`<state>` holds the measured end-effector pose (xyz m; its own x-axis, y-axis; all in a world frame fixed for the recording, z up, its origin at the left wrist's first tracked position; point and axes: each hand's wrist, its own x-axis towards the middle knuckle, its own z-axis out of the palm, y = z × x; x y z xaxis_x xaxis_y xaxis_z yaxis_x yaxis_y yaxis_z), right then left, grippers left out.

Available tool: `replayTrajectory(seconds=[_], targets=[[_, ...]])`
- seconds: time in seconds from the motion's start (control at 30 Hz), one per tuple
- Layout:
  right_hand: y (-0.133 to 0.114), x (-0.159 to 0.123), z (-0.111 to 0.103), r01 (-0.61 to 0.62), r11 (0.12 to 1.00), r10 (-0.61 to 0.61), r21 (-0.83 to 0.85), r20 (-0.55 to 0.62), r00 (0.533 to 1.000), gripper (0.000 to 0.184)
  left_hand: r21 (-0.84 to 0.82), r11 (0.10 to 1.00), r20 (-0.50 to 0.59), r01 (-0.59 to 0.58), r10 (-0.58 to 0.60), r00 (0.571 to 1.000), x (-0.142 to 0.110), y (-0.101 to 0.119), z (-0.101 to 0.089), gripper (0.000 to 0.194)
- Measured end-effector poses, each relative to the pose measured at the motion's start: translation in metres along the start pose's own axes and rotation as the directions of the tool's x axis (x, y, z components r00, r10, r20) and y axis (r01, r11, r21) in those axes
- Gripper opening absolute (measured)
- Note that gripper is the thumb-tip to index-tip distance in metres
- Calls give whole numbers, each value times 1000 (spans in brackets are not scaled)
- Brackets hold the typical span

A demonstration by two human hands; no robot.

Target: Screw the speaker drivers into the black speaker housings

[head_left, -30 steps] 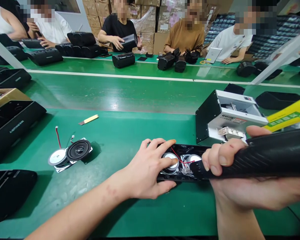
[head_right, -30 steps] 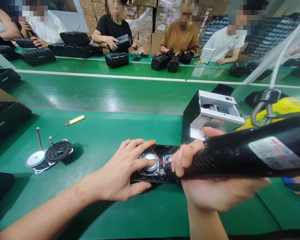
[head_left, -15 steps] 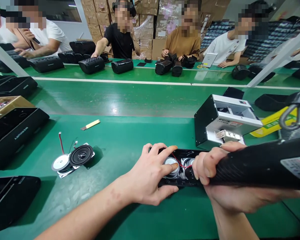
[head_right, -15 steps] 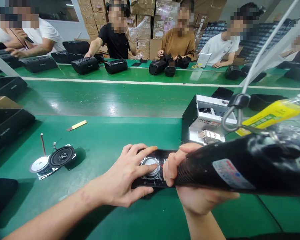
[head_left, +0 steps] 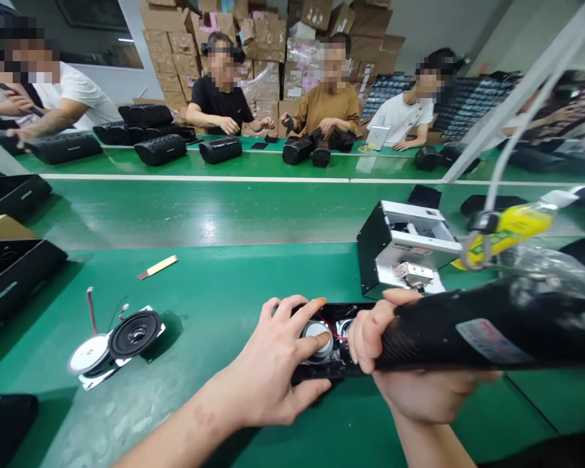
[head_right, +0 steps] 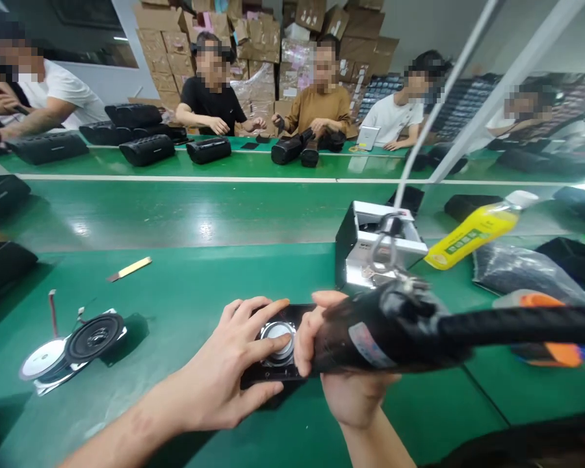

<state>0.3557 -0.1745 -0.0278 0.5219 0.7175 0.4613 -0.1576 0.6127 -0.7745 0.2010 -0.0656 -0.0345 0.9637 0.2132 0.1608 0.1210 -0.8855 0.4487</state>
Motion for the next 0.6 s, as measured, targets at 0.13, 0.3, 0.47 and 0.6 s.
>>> replayTrajectory(seconds=[0.13,0.3,0.47,0.6], targets=[[-33,15,-12,102,995,-102,-8,-32,994,67,33,999,-17,-3,4,1000,-9,-3,-1,47],[-82,66,-57,392,879,-440,-273,-148,886,65,68,998,-137,9,1,991,-29,-22,10,61],[-72,106,-90,382,799,-531,-464,-247,810,75,83,996,-209,31,-13,978,-30,-34,31,57],[-51,109,-98,366,802,-508,-473,-216,834,69,71,997,-240,37,-19,971,-27,-37,37,50]])
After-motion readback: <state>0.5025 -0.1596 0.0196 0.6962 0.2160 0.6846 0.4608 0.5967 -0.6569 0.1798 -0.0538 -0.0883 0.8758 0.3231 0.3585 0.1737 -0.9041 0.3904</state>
